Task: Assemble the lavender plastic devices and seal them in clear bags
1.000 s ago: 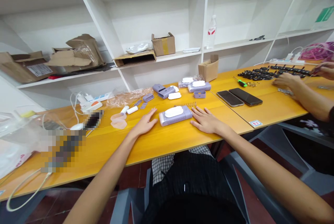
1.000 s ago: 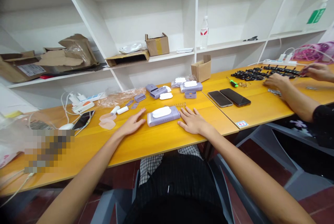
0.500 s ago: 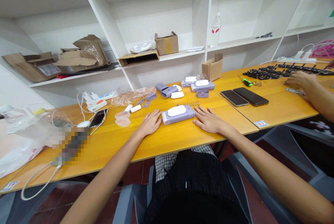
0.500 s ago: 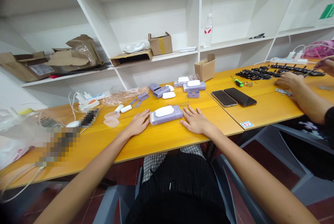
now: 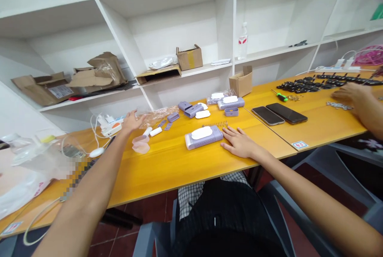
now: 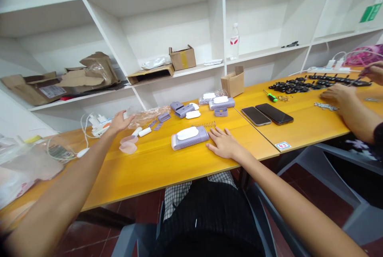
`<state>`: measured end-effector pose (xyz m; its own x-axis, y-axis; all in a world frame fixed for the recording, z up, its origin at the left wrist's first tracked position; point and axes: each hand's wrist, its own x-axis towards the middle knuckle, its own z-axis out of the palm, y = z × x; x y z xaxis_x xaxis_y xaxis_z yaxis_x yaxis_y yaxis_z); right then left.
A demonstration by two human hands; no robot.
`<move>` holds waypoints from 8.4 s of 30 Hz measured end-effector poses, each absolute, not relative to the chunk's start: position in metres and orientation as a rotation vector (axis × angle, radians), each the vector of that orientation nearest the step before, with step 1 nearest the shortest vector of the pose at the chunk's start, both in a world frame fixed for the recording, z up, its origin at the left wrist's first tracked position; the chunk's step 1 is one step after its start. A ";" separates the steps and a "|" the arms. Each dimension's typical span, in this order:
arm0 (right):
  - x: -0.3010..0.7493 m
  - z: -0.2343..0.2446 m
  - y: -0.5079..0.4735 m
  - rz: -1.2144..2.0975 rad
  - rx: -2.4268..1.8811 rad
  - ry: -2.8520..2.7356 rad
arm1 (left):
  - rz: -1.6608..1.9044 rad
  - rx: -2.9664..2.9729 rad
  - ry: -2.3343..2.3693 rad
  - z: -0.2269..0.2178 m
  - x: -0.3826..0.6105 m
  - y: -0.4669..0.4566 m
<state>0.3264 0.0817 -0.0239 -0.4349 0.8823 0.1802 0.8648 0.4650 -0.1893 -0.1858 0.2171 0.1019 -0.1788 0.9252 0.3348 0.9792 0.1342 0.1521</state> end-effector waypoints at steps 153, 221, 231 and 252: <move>0.255 0.024 -0.010 0.261 -0.976 -2.634 | -1.200 -2.444 -2.267 0.047 -0.109 0.062; 0.320 0.039 0.052 0.521 -1.045 -2.461 | -0.760 -2.807 -1.236 0.064 0.016 0.029; 0.306 0.054 0.046 0.375 -1.009 -2.345 | -1.212 -2.652 -1.298 0.054 0.028 0.032; 0.272 0.033 0.063 0.504 -1.035 -2.108 | -0.681 -2.934 -1.316 0.055 0.019 0.050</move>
